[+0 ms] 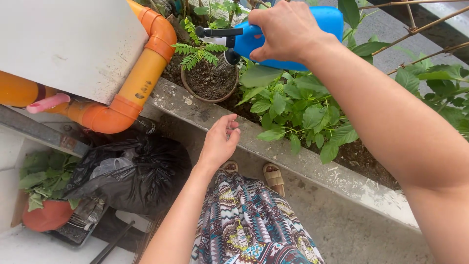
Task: Watering various small plants in a balcony planter using a handheld spray bottle.
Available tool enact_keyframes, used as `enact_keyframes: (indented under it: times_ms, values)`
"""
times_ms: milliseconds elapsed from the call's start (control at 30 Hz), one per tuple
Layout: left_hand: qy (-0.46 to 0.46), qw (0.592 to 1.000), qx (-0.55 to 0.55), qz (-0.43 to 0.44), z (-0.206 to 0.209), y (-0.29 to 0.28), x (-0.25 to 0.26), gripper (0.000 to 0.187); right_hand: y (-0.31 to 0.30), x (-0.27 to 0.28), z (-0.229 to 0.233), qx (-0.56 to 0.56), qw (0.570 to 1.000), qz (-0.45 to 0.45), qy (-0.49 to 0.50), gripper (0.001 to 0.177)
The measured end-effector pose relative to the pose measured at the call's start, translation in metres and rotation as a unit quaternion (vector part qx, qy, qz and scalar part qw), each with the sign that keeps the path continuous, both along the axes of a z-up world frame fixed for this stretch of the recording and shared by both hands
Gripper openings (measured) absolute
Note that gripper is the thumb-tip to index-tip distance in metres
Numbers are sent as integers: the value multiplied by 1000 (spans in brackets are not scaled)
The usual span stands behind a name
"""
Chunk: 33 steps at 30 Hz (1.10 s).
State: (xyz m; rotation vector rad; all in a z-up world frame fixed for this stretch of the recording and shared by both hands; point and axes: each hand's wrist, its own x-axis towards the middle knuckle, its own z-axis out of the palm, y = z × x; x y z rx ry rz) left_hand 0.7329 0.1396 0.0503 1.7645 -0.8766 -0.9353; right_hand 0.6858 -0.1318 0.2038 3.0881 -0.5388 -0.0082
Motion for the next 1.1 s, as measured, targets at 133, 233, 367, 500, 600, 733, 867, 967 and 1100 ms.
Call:
enact_keyframes:
  times_ms: [133, 233, 367, 500, 600, 733, 867, 967, 1100]
  values:
    - [8, 1000, 5, 5, -5, -5, 1, 46, 0, 2, -1, -11, 1000, 11, -2, 45]
    - [24, 1000, 11, 8, -7, -10, 2, 47, 0, 3, -3, -16, 1000, 9, 3, 46]
    - [43, 999, 11, 17, -17, -14, 4, 47, 3, 2, -3, 1, 1000, 3, 13, 48]
    - [54, 998, 15, 25, -16, -17, 4, 47, 2, -2, -1, 0, 1000, -3, 26, 49]
    - [79, 996, 31, 29, -8, -21, 3, 47, 4, -3, 3, -8, 999, -14, 35, 49]
    - [81, 996, 24, 19, -7, -27, 1, 46, 5, -9, 9, 0, 1000, -6, 8, 46]
    - [92, 995, 27, 24, -8, -35, -4, 46, 3, -13, 12, 5, 1000, -13, -13, 51]
    - [100, 994, 23, 37, -14, -44, -8, 45, 4, -15, 21, 20, 1000, -13, -2, 51]
    - [141, 986, 45, 71, -13, -54, -12, 43, 3, -19, 26, 30, 999, 1, 12, 49]
